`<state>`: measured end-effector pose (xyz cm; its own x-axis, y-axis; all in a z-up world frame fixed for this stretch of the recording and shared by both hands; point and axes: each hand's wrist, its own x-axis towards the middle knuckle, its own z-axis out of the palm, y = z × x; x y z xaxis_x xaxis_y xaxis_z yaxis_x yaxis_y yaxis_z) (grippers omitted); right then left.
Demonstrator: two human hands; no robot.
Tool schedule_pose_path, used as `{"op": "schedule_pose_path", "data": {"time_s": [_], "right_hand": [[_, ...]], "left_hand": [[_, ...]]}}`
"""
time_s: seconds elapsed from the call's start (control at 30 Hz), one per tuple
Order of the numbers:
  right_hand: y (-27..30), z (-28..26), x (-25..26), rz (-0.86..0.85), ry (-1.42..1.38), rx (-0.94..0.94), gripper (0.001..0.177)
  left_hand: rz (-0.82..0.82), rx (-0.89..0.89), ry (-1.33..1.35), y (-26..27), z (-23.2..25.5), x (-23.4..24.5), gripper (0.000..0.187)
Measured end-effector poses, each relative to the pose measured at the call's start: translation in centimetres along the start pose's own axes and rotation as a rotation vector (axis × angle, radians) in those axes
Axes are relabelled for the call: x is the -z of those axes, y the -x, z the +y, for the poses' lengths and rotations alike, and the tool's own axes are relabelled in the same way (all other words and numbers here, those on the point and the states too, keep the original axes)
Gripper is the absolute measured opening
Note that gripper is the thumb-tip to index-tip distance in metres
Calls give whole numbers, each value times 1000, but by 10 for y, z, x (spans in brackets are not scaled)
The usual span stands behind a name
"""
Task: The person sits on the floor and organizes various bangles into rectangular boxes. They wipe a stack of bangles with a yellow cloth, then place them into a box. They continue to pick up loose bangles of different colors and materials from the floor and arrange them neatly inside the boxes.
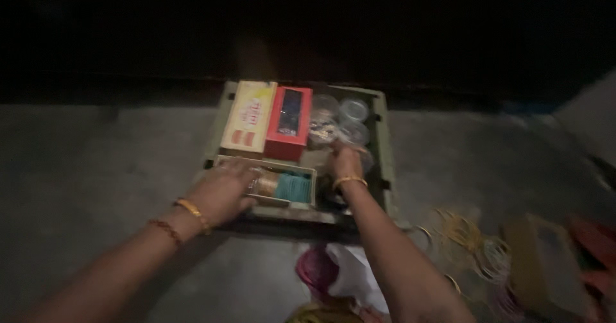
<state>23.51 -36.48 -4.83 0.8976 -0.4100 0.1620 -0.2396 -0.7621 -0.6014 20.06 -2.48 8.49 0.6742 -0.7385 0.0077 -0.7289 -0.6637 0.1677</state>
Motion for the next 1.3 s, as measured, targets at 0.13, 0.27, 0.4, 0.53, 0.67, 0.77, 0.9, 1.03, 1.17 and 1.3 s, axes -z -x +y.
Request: {"op": "schedule_pose_path", "data": {"time_s": [0.13,0.27,0.4,0.53,0.67,0.77,0.9,1.03,1.17,1.3], "right_hand": [[55,-24,59,172,-96,67,26],[132,-13,137,281,-238,42,20],[215,75,217,154,-474,-256,18],[289,181,278,275,-234,-301,21],[318,265,302,351,245,-80,23],[322,294,294,393,426,11,43],[325,311,284,397,707,-146,37],[325,322,280,327,785,-212,20],[315,323,286,483,509,-286,17],[317,261,309,598,-59,-331,13]], "left_hand": [[82,-45,44,-1,12,10,63],[25,-55,-22,-2,39,26,53],[-109,-78,-183,-11,87,51,46],[-41,-311,-176,-17,137,78,47],[-43,-399,-152,-26,195,92,43],[10,-496,-203,-21,226,95,44],[-94,-452,-320,10,248,104,40],[-150,-390,-279,38,248,121,48],[-248,-243,-326,58,232,141,44],[-209,-231,-302,78,211,148,47]]}}
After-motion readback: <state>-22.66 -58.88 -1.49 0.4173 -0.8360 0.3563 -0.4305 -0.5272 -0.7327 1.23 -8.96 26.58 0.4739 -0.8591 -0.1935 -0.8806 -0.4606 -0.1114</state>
